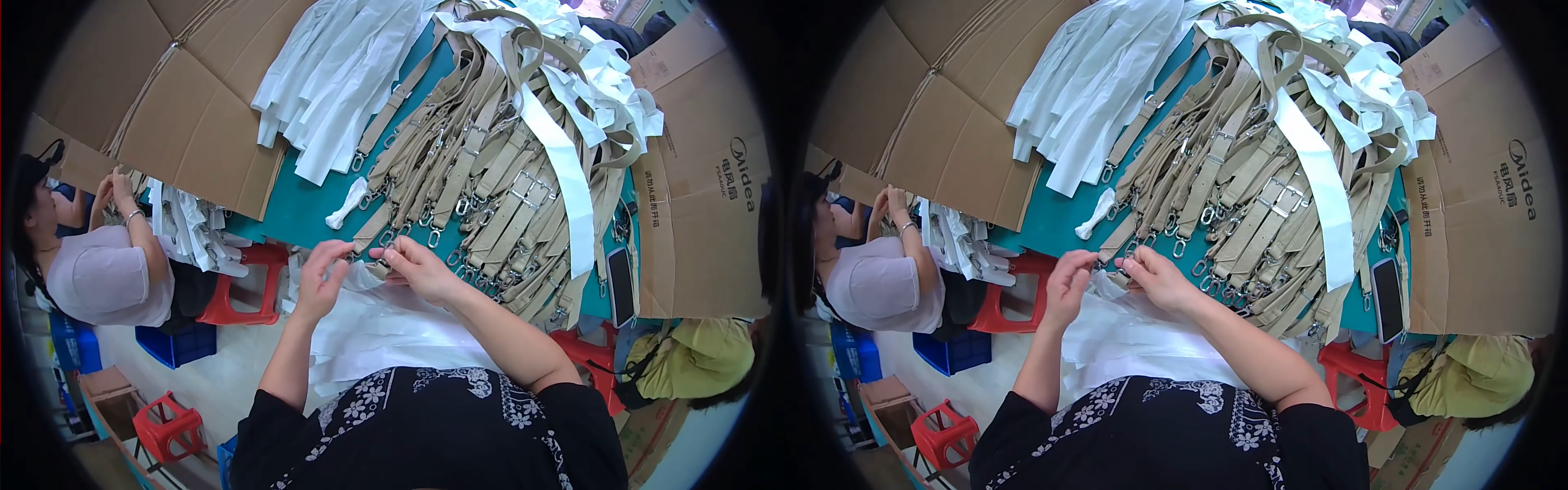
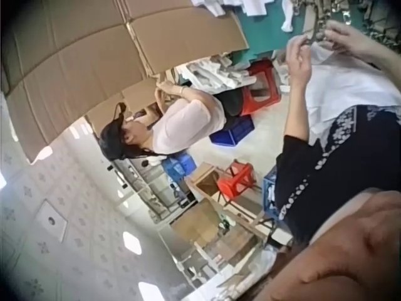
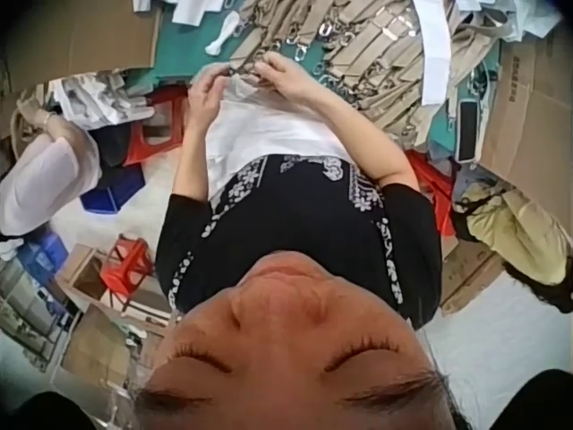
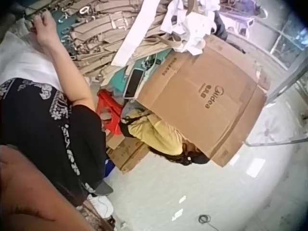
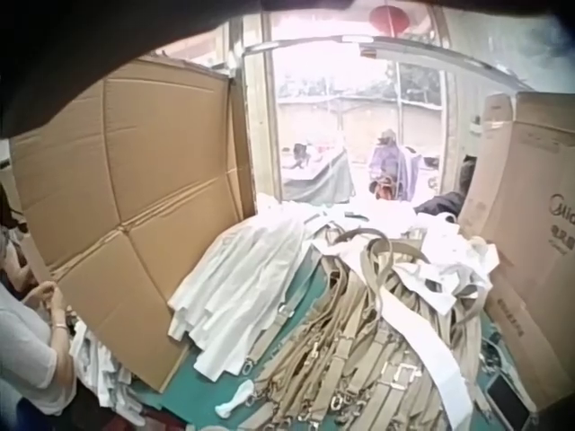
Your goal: Assembling and packing belts by attaching buckles and tags to straps and placing them into bags.
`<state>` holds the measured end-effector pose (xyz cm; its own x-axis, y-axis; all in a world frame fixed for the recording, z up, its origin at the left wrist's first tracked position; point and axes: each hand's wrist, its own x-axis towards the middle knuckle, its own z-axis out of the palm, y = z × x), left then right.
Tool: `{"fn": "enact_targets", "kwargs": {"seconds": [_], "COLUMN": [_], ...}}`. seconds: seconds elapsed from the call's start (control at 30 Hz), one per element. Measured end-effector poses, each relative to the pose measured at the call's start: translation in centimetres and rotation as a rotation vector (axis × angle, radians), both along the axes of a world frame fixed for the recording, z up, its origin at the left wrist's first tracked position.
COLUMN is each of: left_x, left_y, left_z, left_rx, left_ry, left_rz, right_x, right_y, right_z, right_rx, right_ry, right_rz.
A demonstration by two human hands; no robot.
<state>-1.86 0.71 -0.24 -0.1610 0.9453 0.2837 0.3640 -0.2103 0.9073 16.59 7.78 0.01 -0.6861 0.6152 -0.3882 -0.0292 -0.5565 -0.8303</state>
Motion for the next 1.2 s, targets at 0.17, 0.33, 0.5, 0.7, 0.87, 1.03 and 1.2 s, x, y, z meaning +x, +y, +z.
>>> {"fn": "enact_targets", "kwargs": {"seconds": [0.17, 0.33, 0.5, 0.7, 0.87, 1.03, 1.2], "left_x": [-0.6, -1.6, -5.7, -7.7, -0.4, 1.6, 1.5], "left_y": [-0.2, 1.0, 1.7, 1.0, -3.3, -5.1, 0.2], "left_z": [0.0, 0.2, 0.2, 6.3, 6.4, -0.9, -10.6], "left_rx": [-0.067, -0.162, -0.398, -0.636, -0.792, -0.566, -0.160], "left_ry": [-0.045, -0.537, -0.167, 0.363, 0.308, 0.604, 0.766], "left_rz": [-0.048, -0.189, -0.548, -0.777, -1.008, -0.595, -0.131], "right_x": [-0.8, -1.1, 6.5, 37.8, 48.0, 49.4, 38.7], "right_y": [0.2, 0.6, 0.5, -5.2, -16.7, -21.8, -15.5], "right_z": [1.0, 5.2, 16.1, 18.1, 3.4, -10.5, -4.2], "right_rx": [0.094, -0.094, 0.046, 0.339, -0.094, -0.241, 0.439], "right_ry": [0.047, 0.180, 0.857, 0.416, -0.038, -1.061, -1.484], "right_rz": [0.068, 0.068, -0.158, -1.005, -1.352, -0.887, -0.338]}}
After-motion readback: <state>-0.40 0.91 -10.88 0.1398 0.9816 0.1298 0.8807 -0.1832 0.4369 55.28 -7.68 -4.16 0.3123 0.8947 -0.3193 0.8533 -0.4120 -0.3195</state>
